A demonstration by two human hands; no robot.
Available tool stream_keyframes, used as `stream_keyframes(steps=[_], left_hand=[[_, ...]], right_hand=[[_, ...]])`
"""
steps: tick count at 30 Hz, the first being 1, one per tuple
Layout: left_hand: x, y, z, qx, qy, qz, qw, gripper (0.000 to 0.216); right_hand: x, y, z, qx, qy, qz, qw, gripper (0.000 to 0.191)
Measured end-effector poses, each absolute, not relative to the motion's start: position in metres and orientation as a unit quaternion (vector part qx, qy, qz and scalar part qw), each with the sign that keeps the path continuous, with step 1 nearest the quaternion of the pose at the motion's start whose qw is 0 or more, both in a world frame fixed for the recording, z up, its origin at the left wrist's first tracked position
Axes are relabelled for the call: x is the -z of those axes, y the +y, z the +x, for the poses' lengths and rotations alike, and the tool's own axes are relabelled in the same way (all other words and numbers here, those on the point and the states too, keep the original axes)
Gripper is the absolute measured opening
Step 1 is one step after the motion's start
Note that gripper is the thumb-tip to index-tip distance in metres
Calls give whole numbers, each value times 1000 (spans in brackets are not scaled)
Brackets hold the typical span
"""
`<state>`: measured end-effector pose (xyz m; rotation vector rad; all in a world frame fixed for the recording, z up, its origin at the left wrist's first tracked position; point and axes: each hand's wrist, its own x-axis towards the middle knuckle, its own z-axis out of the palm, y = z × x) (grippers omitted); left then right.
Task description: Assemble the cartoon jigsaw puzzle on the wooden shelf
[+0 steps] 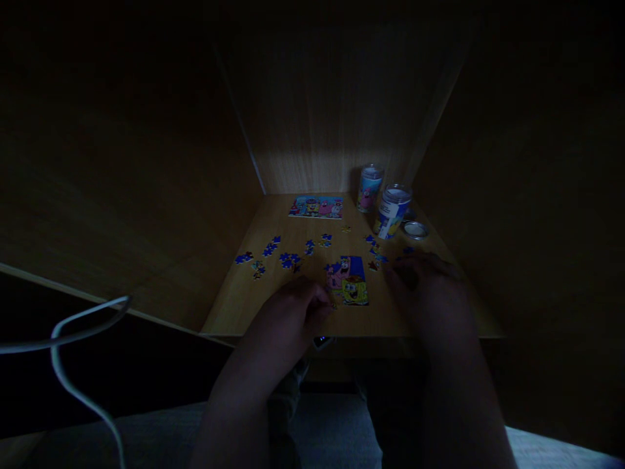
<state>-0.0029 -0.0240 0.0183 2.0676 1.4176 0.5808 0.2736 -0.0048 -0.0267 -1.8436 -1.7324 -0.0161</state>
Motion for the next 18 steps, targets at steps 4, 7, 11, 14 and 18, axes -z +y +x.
stream_keyframes(steps=[4, 7, 11, 14, 18], left_hand=[[-16, -24, -3, -215, 533, 768, 283, 10], [-18, -24, -2, -211, 529, 773, 279, 13], [-21, -24, -1, -206, 537, 770, 277, 12], [-21, -24, -1, -208, 539, 768, 277, 11], [-18, -23, -2, -211, 535, 769, 279, 10]], right_hand=[[27, -4, 274, 3, -653, -693, 307, 33], [27, -4, 274, 3, -653, -692, 308, 32], [26, -5, 273, 8, -652, -693, 308, 32], [27, -5, 273, 4, -653, -693, 305, 32], [26, -6, 273, 5, -652, -695, 302, 33]])
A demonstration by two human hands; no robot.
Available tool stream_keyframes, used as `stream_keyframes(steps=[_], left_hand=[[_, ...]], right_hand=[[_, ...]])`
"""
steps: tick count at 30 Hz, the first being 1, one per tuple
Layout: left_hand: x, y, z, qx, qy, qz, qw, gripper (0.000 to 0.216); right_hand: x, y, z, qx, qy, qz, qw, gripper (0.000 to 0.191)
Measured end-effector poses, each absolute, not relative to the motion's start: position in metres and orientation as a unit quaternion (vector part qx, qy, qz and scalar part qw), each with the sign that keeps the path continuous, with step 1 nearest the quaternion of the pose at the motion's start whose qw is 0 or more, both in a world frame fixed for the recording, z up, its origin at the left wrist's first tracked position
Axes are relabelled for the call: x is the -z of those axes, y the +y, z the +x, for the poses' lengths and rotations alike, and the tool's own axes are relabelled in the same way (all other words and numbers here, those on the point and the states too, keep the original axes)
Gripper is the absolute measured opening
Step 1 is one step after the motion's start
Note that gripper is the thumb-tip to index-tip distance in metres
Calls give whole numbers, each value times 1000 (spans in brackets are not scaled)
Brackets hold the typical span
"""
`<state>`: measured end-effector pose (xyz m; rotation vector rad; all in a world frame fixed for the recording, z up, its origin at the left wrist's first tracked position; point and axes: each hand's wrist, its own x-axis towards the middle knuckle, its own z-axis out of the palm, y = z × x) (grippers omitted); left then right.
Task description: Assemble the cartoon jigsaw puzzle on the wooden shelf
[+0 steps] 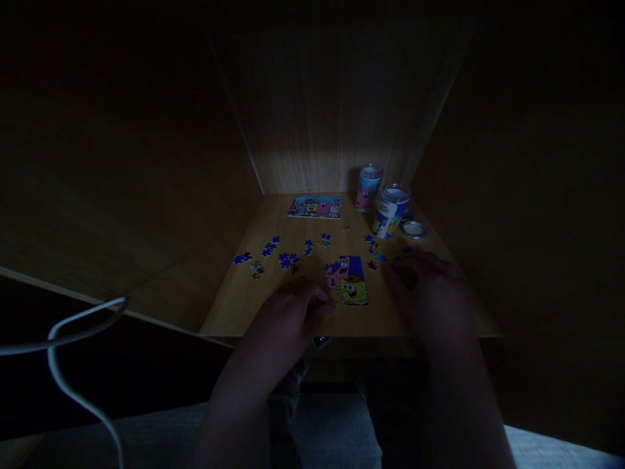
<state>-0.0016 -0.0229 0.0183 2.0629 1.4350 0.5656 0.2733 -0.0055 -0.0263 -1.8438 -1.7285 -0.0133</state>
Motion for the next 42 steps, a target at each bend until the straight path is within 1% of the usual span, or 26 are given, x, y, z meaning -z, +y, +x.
stream_keyframes(steps=[6, 9, 13, 18, 30, 42], left_hand=[[-17, -23, -3, -215, 536, 769, 274, 8], [-17, -22, -2, -212, 536, 768, 278, 11], [-15, -22, 0, -218, 536, 766, 281, 14], [-13, -20, 2, -229, 529, 771, 272, 12], [-13, -18, 9, -238, 526, 779, 245, 12], [-9, -17, 8, -259, 522, 772, 254, 14]], right_hand=[[23, -7, 271, 7, -651, -698, 298, 31], [23, -7, 271, 12, -651, -701, 290, 31], [25, -6, 272, 10, -650, -697, 301, 30], [25, -6, 273, 10, -656, -691, 304, 30], [26, -5, 273, 12, -654, -693, 302, 33], [26, -5, 274, 3, -654, -696, 296, 30]])
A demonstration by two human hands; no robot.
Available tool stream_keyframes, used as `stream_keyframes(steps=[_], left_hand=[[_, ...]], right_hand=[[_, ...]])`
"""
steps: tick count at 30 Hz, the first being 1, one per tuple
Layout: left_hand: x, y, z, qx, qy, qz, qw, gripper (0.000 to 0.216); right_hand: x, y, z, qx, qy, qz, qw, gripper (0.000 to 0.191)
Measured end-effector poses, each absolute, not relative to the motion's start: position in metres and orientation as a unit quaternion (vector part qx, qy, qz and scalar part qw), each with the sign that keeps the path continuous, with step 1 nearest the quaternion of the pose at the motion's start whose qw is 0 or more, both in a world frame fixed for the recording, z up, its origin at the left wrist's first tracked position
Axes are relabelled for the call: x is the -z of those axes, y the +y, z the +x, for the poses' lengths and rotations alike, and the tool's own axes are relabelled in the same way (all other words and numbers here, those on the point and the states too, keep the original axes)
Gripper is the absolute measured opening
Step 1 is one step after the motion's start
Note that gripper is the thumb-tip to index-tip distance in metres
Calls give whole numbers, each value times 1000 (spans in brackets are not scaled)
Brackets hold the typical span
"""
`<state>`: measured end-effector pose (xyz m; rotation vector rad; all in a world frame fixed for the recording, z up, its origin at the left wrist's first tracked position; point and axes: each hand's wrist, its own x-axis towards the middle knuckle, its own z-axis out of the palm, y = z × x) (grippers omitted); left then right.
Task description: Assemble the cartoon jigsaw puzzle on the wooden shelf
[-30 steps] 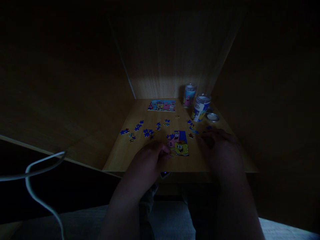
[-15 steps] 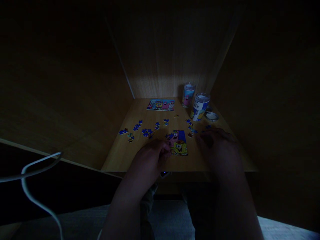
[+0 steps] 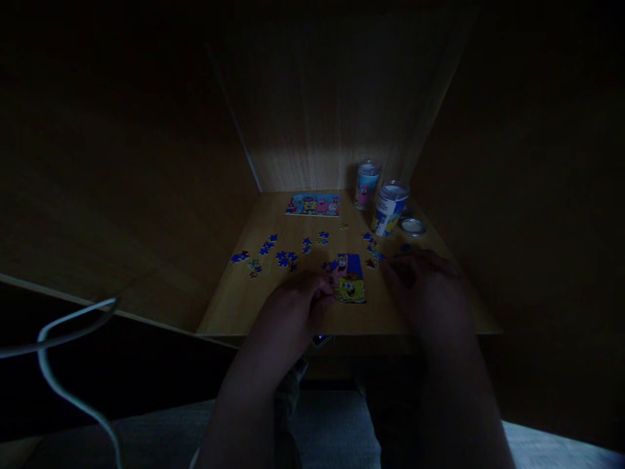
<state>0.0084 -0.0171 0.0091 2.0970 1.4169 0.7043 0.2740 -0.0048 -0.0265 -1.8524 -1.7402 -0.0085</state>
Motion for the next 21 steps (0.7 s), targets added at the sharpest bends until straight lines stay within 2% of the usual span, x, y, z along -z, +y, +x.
stream_keyframes(steps=[7, 21], left_hand=[[-10, -15, 3, -263, 529, 758, 276, 6], [-10, -14, 3, -271, 490, 789, 253, 19]], right_hand=[[27, -5, 274, 3, -655, -693, 301, 30], [25, -6, 273, 16, -658, -688, 305, 30]])
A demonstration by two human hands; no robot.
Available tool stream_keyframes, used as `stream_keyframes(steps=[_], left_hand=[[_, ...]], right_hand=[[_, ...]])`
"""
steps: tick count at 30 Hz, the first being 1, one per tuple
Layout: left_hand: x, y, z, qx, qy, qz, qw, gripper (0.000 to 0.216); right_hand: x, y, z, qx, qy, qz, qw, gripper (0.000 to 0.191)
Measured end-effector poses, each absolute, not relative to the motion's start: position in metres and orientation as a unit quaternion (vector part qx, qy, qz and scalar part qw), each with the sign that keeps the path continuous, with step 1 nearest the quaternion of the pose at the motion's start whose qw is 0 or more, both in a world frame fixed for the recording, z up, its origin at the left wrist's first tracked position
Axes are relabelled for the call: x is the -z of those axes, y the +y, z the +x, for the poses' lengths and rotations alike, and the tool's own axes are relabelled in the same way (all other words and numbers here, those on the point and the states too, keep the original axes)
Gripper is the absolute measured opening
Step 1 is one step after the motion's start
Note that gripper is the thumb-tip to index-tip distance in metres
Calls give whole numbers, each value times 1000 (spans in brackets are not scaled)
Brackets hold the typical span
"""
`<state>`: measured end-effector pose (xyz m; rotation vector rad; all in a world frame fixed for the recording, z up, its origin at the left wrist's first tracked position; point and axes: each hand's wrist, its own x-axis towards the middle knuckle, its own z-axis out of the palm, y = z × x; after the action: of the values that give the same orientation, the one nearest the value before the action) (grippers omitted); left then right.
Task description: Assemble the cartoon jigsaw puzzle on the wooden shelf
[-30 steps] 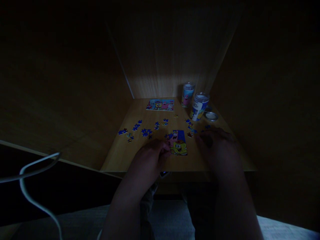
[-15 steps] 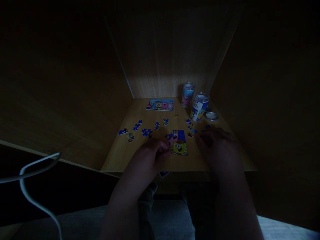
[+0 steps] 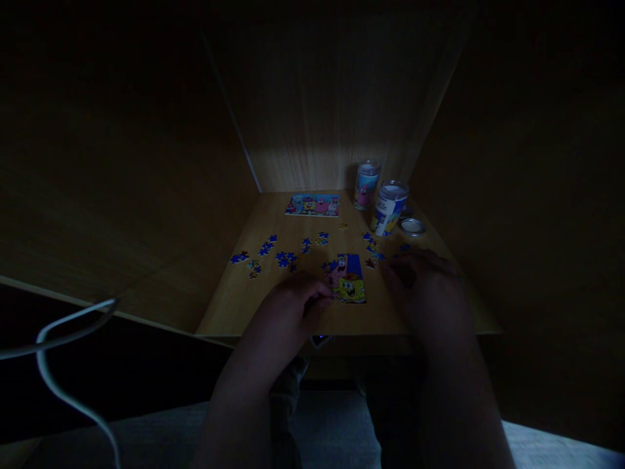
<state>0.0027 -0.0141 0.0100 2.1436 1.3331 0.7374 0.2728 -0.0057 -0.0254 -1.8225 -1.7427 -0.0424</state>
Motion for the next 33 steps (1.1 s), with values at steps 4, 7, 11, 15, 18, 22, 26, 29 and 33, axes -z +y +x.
stream_keyframes(steps=[4, 7, 11, 15, 18, 22, 26, 29, 33], left_hand=[[-12, -14, 0, -274, 513, 773, 256, 15], [-13, -15, 0, -266, 519, 771, 256, 12], [-10, -15, 5, -266, 513, 780, 240, 14], [-5, -14, 10, -276, 503, 789, 219, 17], [-4, -13, 10, -279, 493, 798, 206, 16], [-4, -11, 8, -282, 477, 809, 196, 17], [-5, -11, 8, -282, 456, 822, 189, 17], [-4, -11, 10, -277, 445, 832, 181, 15], [-4, -10, 11, -261, 450, 837, 173, 10]], right_hand=[[23, -7, 271, 12, -653, -694, 305, 27], [22, -8, 270, 9, -650, -696, 305, 26], [23, -7, 270, 13, -650, -696, 306, 25], [26, -6, 271, 13, -652, -689, 316, 25], [25, -7, 272, 16, -660, -668, 344, 22], [19, -11, 263, 18, -705, -584, 403, 15], [14, -14, 244, -23, -767, -501, 400, 30], [15, -12, 237, -48, -785, -492, 374, 38], [18, -11, 238, -56, -796, -488, 353, 34]])
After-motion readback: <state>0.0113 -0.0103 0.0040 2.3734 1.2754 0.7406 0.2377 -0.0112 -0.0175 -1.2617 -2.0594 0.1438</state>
